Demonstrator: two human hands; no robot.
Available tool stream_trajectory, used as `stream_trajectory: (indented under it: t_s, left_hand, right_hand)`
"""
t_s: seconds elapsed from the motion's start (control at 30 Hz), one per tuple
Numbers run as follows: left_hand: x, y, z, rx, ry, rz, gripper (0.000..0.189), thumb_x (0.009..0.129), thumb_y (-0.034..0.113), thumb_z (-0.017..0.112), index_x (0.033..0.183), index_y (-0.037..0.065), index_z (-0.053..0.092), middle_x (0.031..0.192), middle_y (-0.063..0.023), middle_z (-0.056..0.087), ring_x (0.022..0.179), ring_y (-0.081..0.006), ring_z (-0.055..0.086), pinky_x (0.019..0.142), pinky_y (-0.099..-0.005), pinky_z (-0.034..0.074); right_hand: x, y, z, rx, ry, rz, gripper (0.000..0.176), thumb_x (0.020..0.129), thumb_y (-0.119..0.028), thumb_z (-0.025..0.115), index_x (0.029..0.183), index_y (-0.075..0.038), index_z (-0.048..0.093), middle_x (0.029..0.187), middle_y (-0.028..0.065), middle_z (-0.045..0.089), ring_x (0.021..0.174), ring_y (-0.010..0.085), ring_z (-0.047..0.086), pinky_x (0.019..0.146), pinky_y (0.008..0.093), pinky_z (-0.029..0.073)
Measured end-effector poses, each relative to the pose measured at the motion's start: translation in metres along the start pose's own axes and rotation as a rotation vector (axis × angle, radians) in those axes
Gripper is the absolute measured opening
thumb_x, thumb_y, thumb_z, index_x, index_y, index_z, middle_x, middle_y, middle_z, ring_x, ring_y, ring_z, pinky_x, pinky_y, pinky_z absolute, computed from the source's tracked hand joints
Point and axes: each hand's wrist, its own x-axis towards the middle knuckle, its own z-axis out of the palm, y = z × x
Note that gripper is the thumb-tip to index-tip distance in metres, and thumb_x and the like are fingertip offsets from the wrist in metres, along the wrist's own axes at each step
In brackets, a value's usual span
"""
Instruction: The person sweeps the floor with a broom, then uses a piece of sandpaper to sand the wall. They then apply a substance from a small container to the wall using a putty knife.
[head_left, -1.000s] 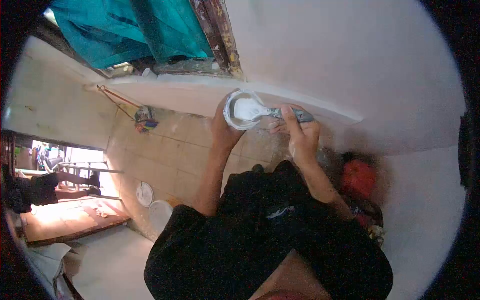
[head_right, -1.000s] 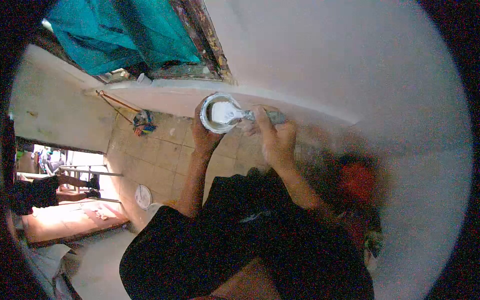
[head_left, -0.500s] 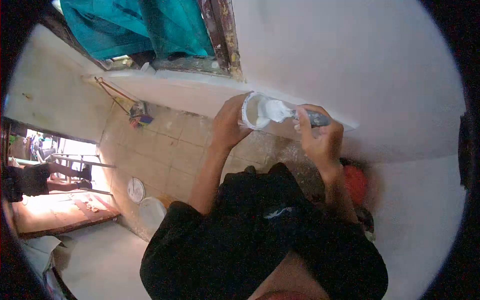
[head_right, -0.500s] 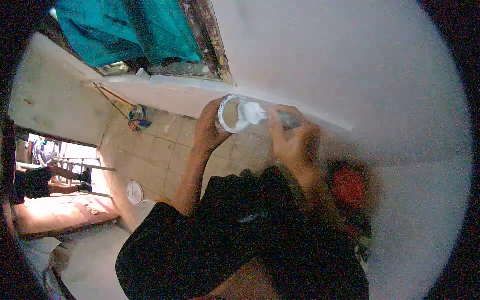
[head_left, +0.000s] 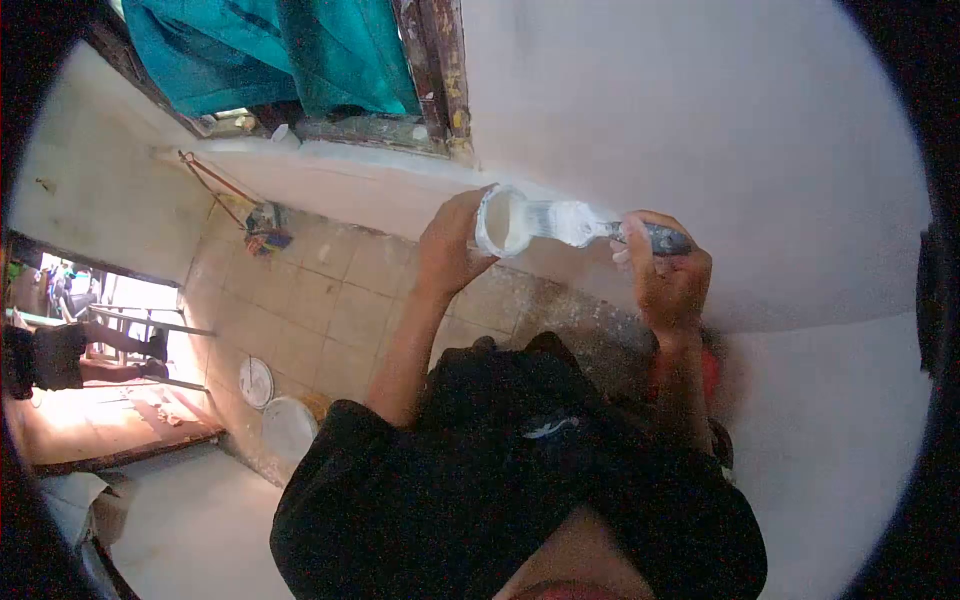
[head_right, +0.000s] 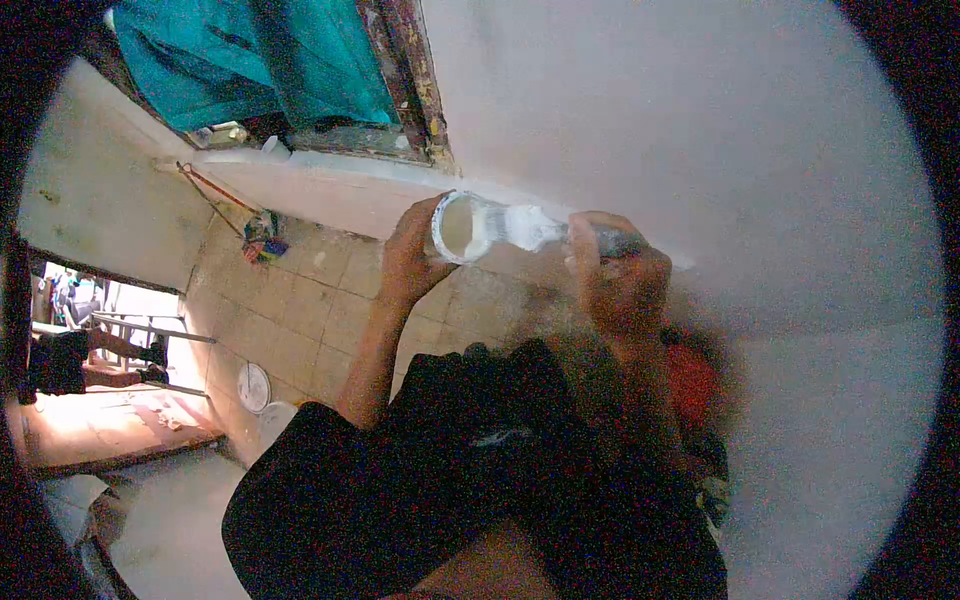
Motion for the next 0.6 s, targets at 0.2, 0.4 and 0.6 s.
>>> stream_trajectory:
  t_s: [0.2, 0.4, 0.6]
  left_hand:
    - [-0.015, -0.016, 0.004, 0.011, -0.025, -0.212, 0.086, 0.068, 0.018, 0.090, 0.144, 0.005, 0.052, 0.140, -0.0183, 0.060, 0.131, -0.0359, 0.056, 0.112, -0.0453, 0.045]
    - [-0.017, -0.014, 0.007, -0.095, -0.068, -0.266, 0.087, 0.069, 0.032, 0.094, 0.142, 0.007, 0.054, 0.139, -0.0166, 0.060, 0.128, -0.0357, 0.059, 0.107, -0.0449, 0.050]
    - [-0.023, -0.010, 0.021, -0.169, -0.104, -0.253, 0.090, 0.072, 0.036, 0.092, 0.145, 0.005, 0.050, 0.139, -0.0172, 0.060, 0.130, -0.0360, 0.058, 0.106, -0.0460, 0.050]
  right_hand:
    - [0.016, 0.019, -0.011, 0.082, 0.178, -0.076, 0.017, 0.098, -0.013, 0.070, 0.104, 0.003, 0.071, 0.084, 0.0086, 0.074, 0.069, 0.0164, 0.069, 0.063, 0.0340, 0.056]
    - [0.121, -0.007, -0.057, 0.555, 0.261, -0.124, 0.026, 0.096, -0.020, 0.074, 0.106, 0.005, 0.072, 0.093, 0.0112, 0.073, 0.081, 0.0211, 0.071, 0.071, 0.0367, 0.059]
    - [0.246, -0.151, -0.116, 0.593, 0.435, -0.456, 0.038, 0.098, -0.026, 0.072, 0.118, 0.006, 0.069, 0.104, 0.0123, 0.072, 0.090, 0.0224, 0.071, 0.084, 0.0354, 0.058]
